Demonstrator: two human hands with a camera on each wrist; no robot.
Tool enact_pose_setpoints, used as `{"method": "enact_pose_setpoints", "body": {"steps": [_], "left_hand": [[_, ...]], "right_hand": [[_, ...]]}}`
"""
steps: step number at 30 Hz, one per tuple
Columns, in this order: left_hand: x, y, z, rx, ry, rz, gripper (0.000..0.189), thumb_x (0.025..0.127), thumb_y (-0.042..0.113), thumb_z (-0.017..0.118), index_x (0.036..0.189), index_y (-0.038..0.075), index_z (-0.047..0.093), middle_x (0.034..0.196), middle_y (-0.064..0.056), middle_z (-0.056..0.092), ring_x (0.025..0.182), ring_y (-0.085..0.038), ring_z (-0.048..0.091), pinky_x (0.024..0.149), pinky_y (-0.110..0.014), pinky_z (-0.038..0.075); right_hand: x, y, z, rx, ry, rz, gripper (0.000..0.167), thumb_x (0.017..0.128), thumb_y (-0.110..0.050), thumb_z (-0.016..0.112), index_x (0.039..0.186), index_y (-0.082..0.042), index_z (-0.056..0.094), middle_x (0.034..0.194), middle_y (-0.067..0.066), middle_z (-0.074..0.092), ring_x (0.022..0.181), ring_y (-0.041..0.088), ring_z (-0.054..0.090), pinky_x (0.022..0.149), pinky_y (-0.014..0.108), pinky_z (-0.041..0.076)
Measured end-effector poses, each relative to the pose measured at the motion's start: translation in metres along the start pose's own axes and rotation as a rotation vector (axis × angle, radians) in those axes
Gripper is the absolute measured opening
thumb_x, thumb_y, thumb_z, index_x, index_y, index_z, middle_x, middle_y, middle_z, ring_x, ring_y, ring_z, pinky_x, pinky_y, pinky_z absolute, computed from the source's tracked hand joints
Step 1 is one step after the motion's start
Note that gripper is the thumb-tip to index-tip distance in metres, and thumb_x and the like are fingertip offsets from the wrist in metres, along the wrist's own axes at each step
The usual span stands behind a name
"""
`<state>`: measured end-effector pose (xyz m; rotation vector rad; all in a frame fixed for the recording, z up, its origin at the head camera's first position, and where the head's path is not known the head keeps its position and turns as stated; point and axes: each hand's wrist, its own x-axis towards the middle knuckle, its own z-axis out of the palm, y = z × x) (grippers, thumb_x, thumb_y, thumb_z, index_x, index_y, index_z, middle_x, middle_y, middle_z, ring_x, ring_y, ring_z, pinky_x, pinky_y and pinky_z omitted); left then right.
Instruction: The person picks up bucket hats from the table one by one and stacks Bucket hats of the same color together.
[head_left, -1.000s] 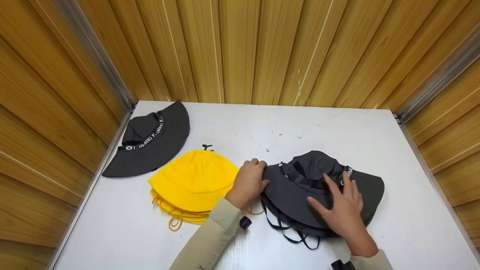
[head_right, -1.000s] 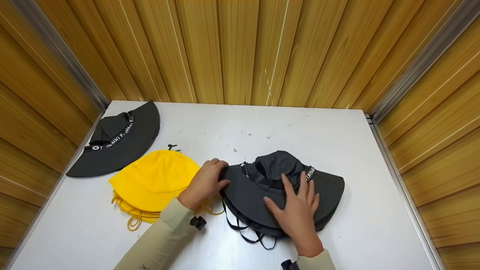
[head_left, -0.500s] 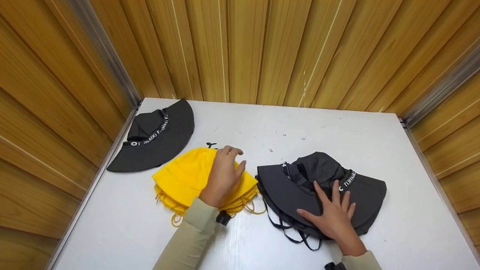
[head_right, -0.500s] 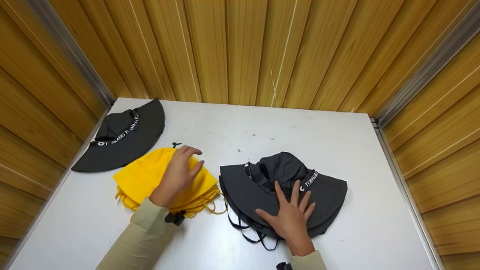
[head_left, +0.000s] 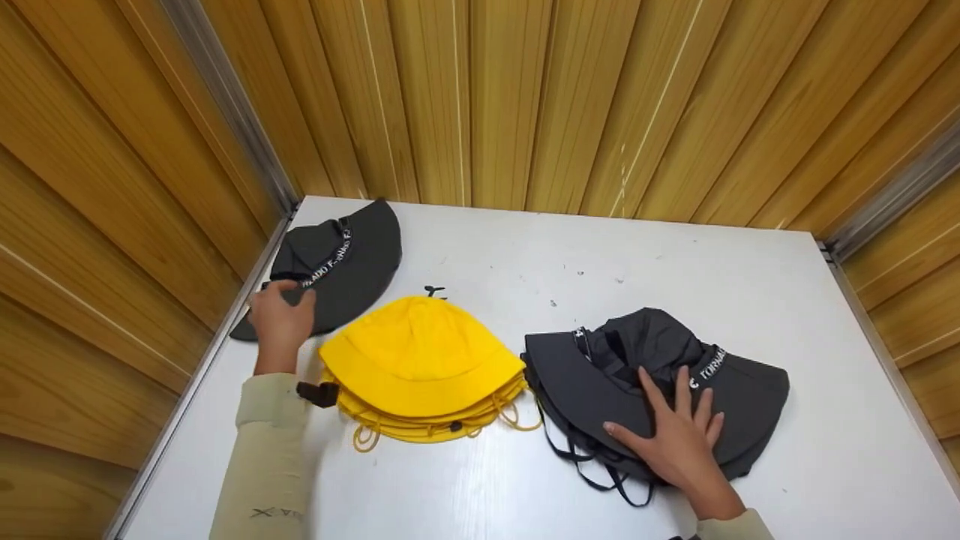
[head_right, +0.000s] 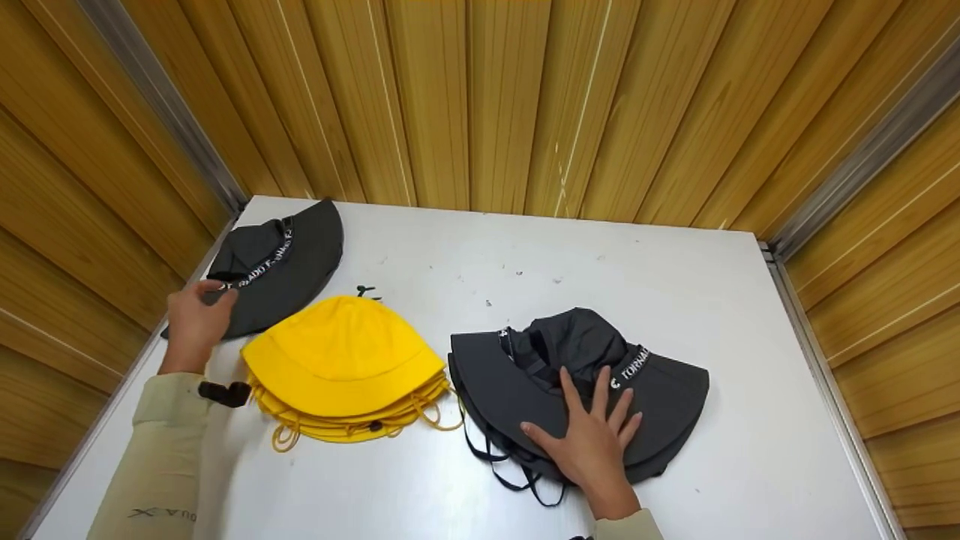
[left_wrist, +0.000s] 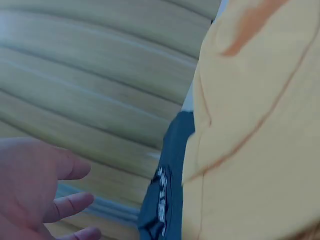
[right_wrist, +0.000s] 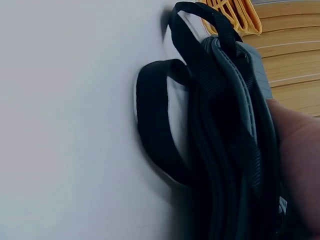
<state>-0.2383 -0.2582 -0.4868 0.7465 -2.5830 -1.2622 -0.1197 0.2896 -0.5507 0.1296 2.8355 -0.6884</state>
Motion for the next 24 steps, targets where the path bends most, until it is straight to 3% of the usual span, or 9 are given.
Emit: {"method": "enact_pose_setpoints", "body": {"steps": [4,9,14,18,24], "left_hand": [[0.010,-0.023,-0.018,-0.154,-0.010,-0.268,0.064,0.101,0.038,0.054,0.156,0.010,0.035,0.163,-0.023,0.004,0.148,-0.050,0.011,0.124,-0.056,0.023],[0.014,-0.040,-0.025,-0.602,0.016,-0.486,0.078,0.101,0.038,0.053,0.163,0.018,0.009,0.164,-0.011,-0.016,0.155,-0.029,0.006,0.129,-0.039,0.020],[0.017,-0.049,-0.024,-0.999,0.044,-0.594,0.086,0.103,0.032,0.050,0.160,0.025,-0.015,0.170,0.002,-0.015,0.157,-0.009,0.000,0.129,-0.043,0.017],[0.019,-0.051,-0.024,-1.189,0.094,-0.653,0.088,0.105,0.030,0.050,0.155,0.031,-0.022,0.172,0.007,-0.006,0.158,-0.008,0.005,0.129,-0.041,0.018],[0.022,-0.051,-0.028,-1.517,0.125,-0.670,0.083,0.106,0.020,0.050,0.155,0.034,-0.015,0.169,0.009,0.016,0.155,-0.008,0.020,0.130,-0.031,0.014]], "right_hand": [[-0.001,0.002,0.000,0.006,0.007,-0.003,0.113,0.079,-0.081,0.064,0.166,-0.029,0.015,0.168,0.025,-0.022,0.145,0.066,-0.022,0.108,0.085,-0.014],[-0.001,0.004,0.002,0.007,0.010,-0.003,0.113,0.079,-0.082,0.064,0.166,-0.029,0.015,0.168,0.025,-0.022,0.145,0.066,-0.022,0.108,0.085,-0.014],[-0.001,0.004,0.002,0.008,0.009,-0.001,0.113,0.079,-0.083,0.063,0.166,-0.030,0.015,0.168,0.024,-0.023,0.145,0.065,-0.023,0.108,0.085,-0.015],[0.000,0.003,0.002,0.007,0.007,-0.006,0.113,0.078,-0.084,0.063,0.165,-0.031,0.015,0.168,0.024,-0.023,0.145,0.065,-0.024,0.108,0.084,-0.015],[0.000,0.004,0.003,0.008,0.017,-0.013,0.111,0.079,-0.083,0.062,0.165,-0.031,0.016,0.168,0.025,-0.021,0.145,0.065,-0.023,0.108,0.085,-0.014]]}}
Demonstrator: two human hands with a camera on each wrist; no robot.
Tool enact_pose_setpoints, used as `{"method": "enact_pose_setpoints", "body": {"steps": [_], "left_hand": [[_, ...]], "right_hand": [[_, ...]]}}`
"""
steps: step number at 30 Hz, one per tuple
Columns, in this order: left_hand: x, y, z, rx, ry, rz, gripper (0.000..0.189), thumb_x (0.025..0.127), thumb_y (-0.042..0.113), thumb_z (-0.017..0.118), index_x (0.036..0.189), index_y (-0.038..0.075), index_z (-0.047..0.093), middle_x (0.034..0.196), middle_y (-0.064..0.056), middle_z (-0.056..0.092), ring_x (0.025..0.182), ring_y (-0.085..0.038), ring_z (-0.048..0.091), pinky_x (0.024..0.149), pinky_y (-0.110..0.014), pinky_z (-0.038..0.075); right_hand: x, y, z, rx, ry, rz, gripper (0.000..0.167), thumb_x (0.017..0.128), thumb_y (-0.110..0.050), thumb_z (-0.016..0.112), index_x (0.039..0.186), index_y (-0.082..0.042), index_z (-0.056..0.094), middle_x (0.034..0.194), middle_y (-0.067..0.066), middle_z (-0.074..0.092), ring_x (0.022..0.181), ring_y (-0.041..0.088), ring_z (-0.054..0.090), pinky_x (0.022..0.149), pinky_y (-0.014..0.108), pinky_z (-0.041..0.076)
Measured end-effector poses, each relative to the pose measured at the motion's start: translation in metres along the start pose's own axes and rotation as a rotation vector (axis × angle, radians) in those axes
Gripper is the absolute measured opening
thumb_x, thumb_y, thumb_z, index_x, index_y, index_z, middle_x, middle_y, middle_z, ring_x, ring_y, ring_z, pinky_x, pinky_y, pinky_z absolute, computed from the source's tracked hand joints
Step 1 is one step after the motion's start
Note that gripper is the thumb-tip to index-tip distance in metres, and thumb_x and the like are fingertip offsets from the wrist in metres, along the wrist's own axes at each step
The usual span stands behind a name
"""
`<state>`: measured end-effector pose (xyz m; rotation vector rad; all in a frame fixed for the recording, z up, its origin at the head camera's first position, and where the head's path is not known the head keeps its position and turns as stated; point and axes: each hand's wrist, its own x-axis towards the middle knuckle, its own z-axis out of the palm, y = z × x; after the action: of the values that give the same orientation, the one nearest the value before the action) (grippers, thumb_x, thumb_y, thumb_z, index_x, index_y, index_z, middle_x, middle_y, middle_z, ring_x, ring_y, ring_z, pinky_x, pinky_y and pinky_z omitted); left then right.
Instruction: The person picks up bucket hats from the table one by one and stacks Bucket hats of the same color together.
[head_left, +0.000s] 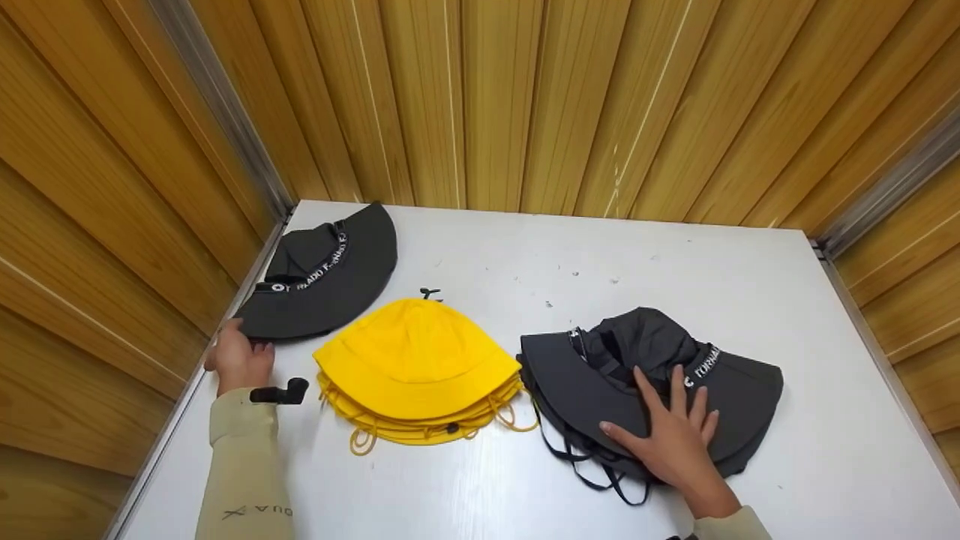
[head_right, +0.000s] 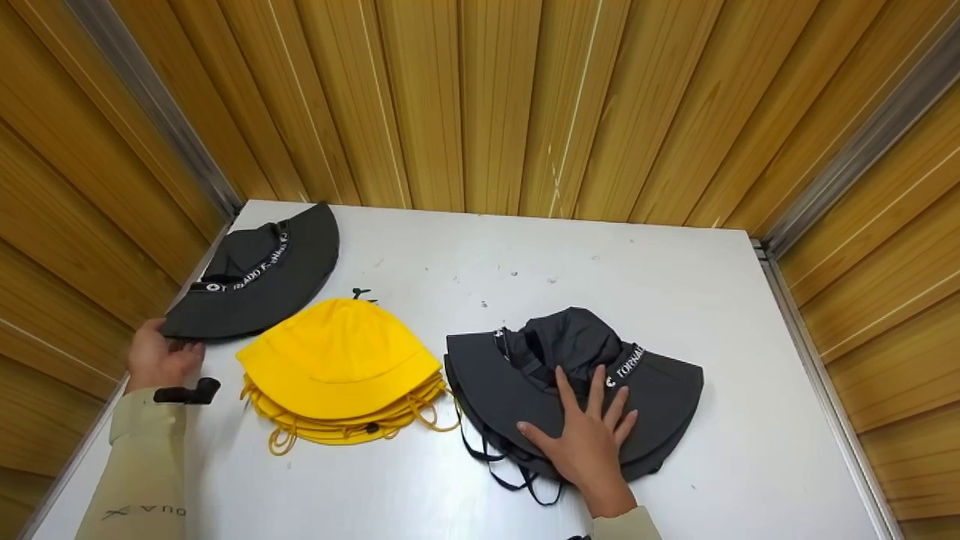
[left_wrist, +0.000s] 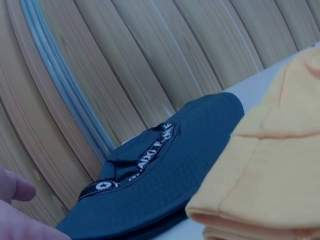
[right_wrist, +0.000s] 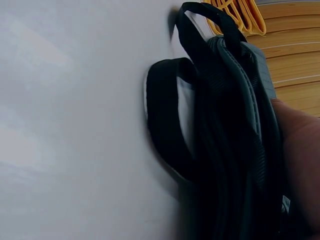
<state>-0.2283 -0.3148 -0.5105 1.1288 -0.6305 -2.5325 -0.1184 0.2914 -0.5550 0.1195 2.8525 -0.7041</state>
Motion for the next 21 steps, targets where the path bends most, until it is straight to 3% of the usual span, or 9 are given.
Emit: {"method": "enact_pose_setpoints", "body": {"steps": [5,10,14,21], "left_hand": [[0.005,-0.003,0.009,-0.204,-0.091,-0.016,0.070,0.106,0.009,0.050,0.163,0.030,0.014,0.166,0.014,0.025,0.152,-0.002,0.026,0.128,-0.025,0.016],[0.011,-0.013,0.019,-0.245,-0.101,0.019,0.069,0.102,0.002,0.056,0.161,0.026,0.029,0.162,0.019,0.031,0.148,0.001,0.032,0.123,-0.021,0.029],[0.015,-0.022,0.028,-0.200,-0.078,0.029,0.070,0.101,0.004,0.061,0.160,0.029,0.032,0.161,0.022,0.033,0.147,0.003,0.033,0.121,-0.019,0.032],[0.021,-0.031,0.041,-0.064,-0.102,0.000,0.073,0.101,0.015,0.064,0.160,0.035,0.026,0.163,0.022,0.030,0.149,-0.001,0.033,0.122,-0.021,0.031]], "right_hand": [[0.000,0.000,-0.001,-0.004,0.005,-0.001,0.111,0.079,-0.083,0.062,0.165,-0.030,0.017,0.168,0.025,-0.020,0.145,0.066,-0.022,0.108,0.085,-0.014],[-0.001,-0.001,0.000,0.002,0.005,0.001,0.111,0.079,-0.083,0.063,0.165,-0.030,0.017,0.168,0.025,-0.020,0.146,0.065,-0.022,0.109,0.084,-0.014],[-0.001,0.000,0.000,0.005,0.002,0.005,0.111,0.078,-0.084,0.062,0.165,-0.031,0.017,0.168,0.024,-0.021,0.146,0.064,-0.022,0.109,0.084,-0.015],[-0.001,0.000,0.000,0.005,0.010,0.007,0.111,0.078,-0.084,0.063,0.165,-0.030,0.019,0.169,0.024,-0.020,0.146,0.065,-0.021,0.109,0.083,-0.015]]}}
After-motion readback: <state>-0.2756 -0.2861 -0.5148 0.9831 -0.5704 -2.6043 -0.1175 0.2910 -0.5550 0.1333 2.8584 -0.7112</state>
